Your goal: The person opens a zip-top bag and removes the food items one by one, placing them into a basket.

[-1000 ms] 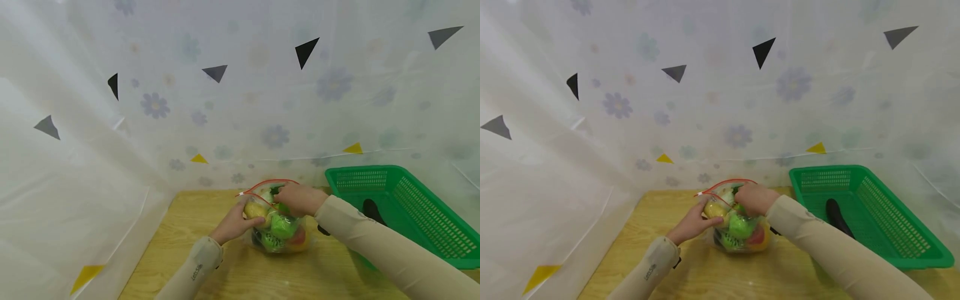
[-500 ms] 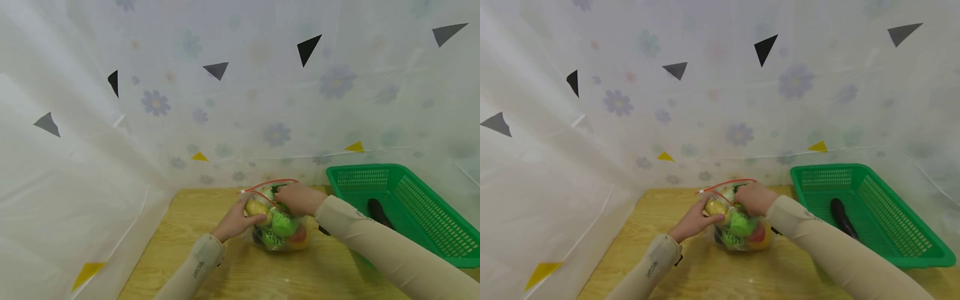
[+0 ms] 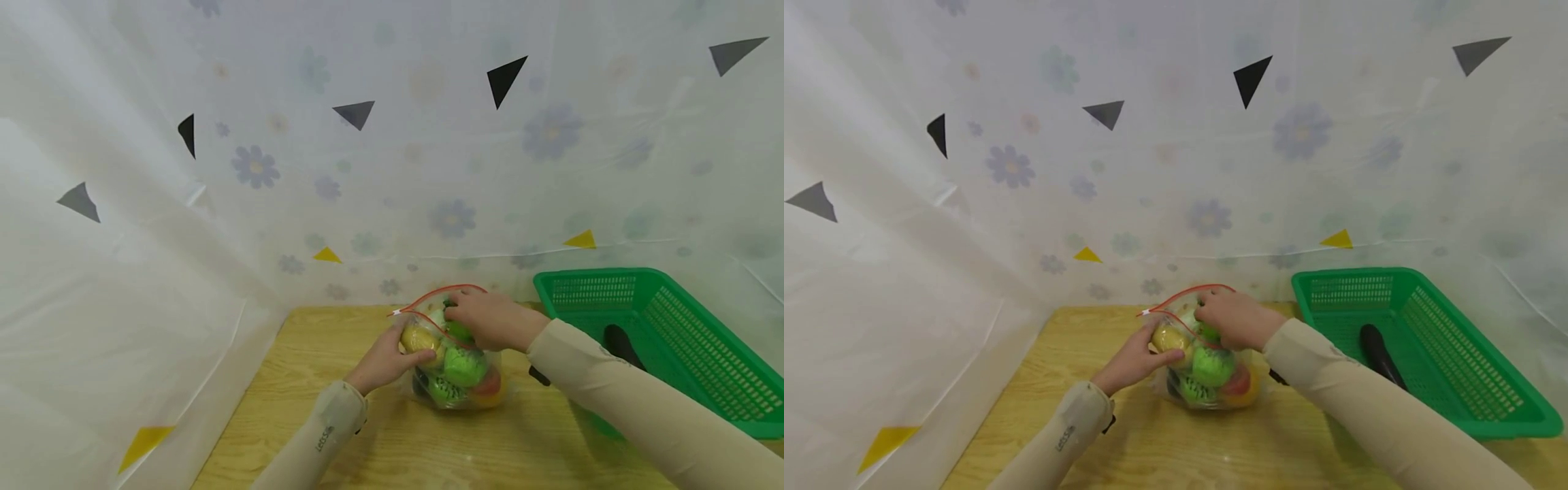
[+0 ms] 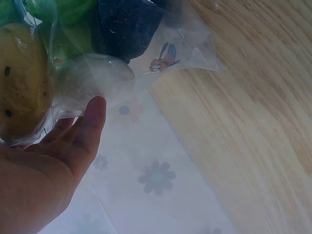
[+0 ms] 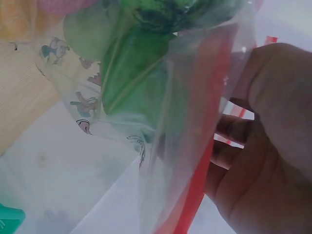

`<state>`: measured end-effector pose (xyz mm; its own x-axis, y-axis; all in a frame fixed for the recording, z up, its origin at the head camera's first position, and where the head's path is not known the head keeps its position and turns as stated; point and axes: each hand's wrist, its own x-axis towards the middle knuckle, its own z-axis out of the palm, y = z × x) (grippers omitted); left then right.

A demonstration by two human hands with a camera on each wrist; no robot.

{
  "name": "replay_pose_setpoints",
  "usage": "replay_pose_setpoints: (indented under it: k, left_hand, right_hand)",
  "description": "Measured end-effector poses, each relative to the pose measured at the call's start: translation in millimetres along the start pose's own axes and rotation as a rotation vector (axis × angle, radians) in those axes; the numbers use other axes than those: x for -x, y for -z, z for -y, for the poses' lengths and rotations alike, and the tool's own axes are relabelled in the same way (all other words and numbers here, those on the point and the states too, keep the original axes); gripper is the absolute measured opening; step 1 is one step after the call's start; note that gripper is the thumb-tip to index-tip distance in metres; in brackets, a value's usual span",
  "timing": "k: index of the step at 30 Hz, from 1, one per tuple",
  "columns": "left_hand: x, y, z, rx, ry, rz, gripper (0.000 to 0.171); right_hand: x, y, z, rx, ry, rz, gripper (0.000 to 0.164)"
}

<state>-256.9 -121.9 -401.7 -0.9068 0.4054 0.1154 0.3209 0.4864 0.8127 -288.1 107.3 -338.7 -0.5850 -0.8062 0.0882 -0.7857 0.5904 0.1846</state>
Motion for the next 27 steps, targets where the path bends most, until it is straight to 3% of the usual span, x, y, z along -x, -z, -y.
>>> replay_pose_setpoints:
  k: [6,12,18,27]
  left_hand:
    - [-0.9,-0.7,4.1,0.01,-0.004,0.003,0.079]
    - [-8.4,-5.8,23.6,0.013,-0.036,-0.002,0.079]
    - [-15.2,-11.2,37.8,0.01,-0.036,0.001,0.081]
    - [-16.8,-11.1,34.9,-0.059,0.036,-0.007,0.09]
  right_hand:
    - [7.1,5.4,-2.9,-0.069,0.025,-0.077,0.049]
    - [18.7,17.7,-6.3,-0.18,-0.003,-0.112,0.055]
    - [41.5,36.6,-8.4,-0.208,-0.035,-0.155,0.06]
    - [83.6,58.0,-18.7,-0.263,-0.131,-0.089,0.059]
